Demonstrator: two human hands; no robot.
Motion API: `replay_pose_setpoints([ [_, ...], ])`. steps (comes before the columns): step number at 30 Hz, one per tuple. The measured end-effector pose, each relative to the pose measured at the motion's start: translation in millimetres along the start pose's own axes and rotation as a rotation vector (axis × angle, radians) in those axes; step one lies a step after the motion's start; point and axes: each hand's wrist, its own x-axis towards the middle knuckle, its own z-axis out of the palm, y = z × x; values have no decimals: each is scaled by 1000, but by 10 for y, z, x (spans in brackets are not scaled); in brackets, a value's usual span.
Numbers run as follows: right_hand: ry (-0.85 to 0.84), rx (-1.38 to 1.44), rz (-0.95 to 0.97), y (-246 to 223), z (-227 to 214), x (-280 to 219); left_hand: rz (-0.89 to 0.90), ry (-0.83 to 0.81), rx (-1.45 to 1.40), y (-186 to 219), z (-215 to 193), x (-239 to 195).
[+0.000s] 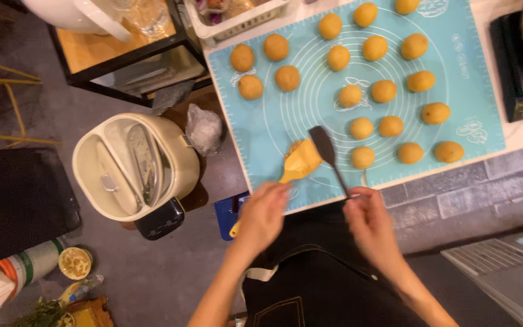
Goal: The person portions a mass of dough into small balls using a spatula and a bench scraper on a silicone mat. They roll each portion into a ball by hand and place it on the mat. The person then weighs one portion on a digital scale and places it into a container.
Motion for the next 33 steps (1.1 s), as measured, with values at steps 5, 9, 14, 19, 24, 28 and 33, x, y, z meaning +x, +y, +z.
replay_pose_setpoints([
  [5, -286, -26, -197, -5, 691, 85, -232, 76, -539, 40, 437, 158],
  [9, -407, 169, 13, -57, 835, 257, -308, 297, -506, -164, 76, 110],
  [14, -337, 449, 841, 206, 1293, 454, -553, 156, -61, -294, -579, -229],
  [19, -99, 246, 644, 511, 1781, 622, -417, 168, -104, -289, -656, -417],
  [24, -57, 448, 857, 120, 1652, 650, -462, 318, -20, -387, -759, -682],
  [28, -117, 886, 1022, -314, 1319, 464, -318, 438, -199, -328, -983, -940],
  [33, -437, 1109, 910, -521, 629, 402, -400, 325, 1, -162, -1008, -819],
])
